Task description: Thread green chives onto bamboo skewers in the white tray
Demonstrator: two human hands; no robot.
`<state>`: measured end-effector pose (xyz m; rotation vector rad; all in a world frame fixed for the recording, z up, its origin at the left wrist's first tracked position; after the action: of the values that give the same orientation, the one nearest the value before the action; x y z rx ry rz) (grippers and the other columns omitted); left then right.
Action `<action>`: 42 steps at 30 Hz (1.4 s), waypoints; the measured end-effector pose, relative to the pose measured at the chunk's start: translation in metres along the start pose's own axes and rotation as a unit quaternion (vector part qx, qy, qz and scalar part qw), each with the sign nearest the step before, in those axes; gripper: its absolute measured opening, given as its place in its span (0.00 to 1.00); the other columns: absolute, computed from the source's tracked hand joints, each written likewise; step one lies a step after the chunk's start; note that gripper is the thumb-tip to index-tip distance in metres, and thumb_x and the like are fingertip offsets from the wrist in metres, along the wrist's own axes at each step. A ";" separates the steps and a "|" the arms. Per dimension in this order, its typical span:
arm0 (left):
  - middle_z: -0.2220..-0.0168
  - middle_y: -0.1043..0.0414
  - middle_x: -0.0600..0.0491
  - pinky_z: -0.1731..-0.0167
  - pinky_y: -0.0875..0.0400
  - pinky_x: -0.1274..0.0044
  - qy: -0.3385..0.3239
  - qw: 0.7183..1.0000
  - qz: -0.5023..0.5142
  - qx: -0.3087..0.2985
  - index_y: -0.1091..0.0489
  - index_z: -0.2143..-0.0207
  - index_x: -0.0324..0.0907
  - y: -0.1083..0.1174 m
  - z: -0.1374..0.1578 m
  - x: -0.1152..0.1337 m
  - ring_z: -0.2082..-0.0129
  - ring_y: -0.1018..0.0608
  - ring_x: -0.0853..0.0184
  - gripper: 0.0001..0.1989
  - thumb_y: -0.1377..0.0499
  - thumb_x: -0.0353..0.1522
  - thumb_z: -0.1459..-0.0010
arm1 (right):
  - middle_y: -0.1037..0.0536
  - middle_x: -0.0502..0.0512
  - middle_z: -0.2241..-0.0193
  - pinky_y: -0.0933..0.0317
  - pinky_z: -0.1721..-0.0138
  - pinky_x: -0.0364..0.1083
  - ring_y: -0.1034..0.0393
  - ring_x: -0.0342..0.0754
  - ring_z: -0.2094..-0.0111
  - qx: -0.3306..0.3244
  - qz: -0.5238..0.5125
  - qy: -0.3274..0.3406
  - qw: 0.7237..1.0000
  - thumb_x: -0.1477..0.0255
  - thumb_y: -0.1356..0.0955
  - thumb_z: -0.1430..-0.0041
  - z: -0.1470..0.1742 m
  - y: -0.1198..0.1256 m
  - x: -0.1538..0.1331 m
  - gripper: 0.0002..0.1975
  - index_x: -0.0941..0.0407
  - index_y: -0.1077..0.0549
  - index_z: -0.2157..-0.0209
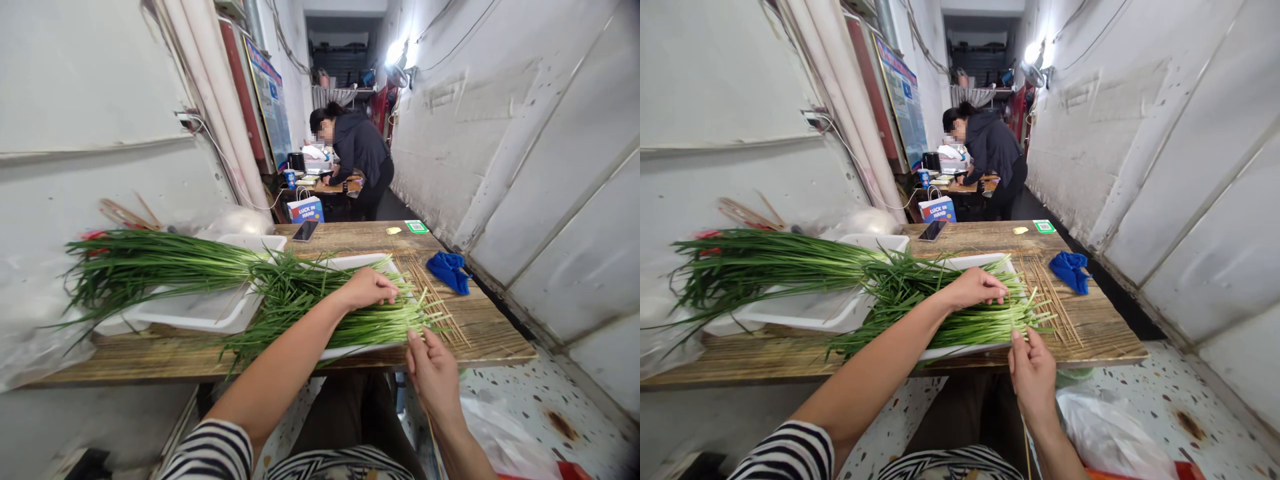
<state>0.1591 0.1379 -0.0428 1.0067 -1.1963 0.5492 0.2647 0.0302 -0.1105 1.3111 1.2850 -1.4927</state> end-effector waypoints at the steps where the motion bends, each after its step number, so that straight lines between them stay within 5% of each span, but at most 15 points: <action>1: 0.76 0.25 0.50 0.77 0.37 0.83 0.001 1.000 0.003 0.001 0.23 0.67 0.31 0.000 0.000 0.000 0.81 0.34 0.77 0.11 0.41 0.29 0.50 | 0.43 0.38 0.90 0.61 0.91 0.34 0.56 0.34 0.90 -0.002 0.001 0.001 1.000 0.57 0.32 0.44 0.000 0.000 0.000 0.17 0.55 0.37 0.72; 15: 0.70 0.21 0.47 0.69 0.32 0.80 0.013 1.000 -0.023 0.000 0.22 0.63 0.31 0.001 0.002 -0.002 0.73 0.26 0.70 0.15 0.37 0.32 0.53 | 0.44 0.38 0.90 0.62 0.90 0.36 0.56 0.35 0.90 0.003 -0.016 0.009 1.000 0.56 0.32 0.45 -0.001 -0.003 -0.001 0.18 0.55 0.38 0.74; 24: 0.54 0.25 0.50 0.50 0.36 0.80 -0.096 0.972 -0.131 -0.168 0.24 0.59 0.38 -0.020 0.013 0.020 0.52 0.25 0.67 0.13 0.42 0.30 0.46 | 0.44 0.38 0.89 0.60 0.88 0.36 0.54 0.36 0.88 0.011 -0.012 0.023 1.000 0.57 0.31 0.45 -0.002 0.002 -0.001 0.16 0.55 0.36 0.70; 30: 0.67 0.21 0.51 0.64 0.33 0.80 -0.054 0.960 -0.273 0.025 0.22 0.66 0.37 0.015 0.002 0.012 0.66 0.23 0.67 0.09 0.41 0.29 0.48 | 0.44 0.39 0.88 0.59 0.87 0.37 0.53 0.36 0.87 0.041 0.019 0.035 0.998 0.57 0.31 0.45 0.007 0.011 0.000 0.16 0.55 0.36 0.70; 35: 0.71 0.23 0.53 0.71 0.36 0.80 -0.039 0.919 -0.393 -0.003 0.22 0.69 0.41 0.009 -0.001 0.000 0.70 0.25 0.67 0.07 0.36 0.30 0.53 | 0.43 0.39 0.88 0.59 0.87 0.36 0.53 0.36 0.87 0.038 0.026 0.040 0.998 0.57 0.32 0.44 0.008 0.012 0.003 0.17 0.55 0.38 0.72; 42: 0.67 0.23 0.51 0.66 0.35 0.78 -0.110 0.911 -0.398 0.004 0.22 0.67 0.43 -0.002 -0.003 0.009 0.65 0.25 0.65 0.07 0.38 0.34 0.49 | 0.41 0.39 0.89 0.59 0.88 0.36 0.53 0.36 0.88 0.041 0.026 0.027 0.998 0.57 0.32 0.44 0.006 0.011 0.005 0.16 0.55 0.37 0.69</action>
<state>0.1656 0.1385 -0.0349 1.4727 -0.8620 -0.2139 0.2732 0.0222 -0.1180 1.4358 1.2244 -1.4968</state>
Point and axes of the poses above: each hand's wrist, its own z-axis away from the middle knuckle, its own y-axis out of the back of the hand, x = y × z, the point moved 10 cm from there along -z, towards the middle knuckle
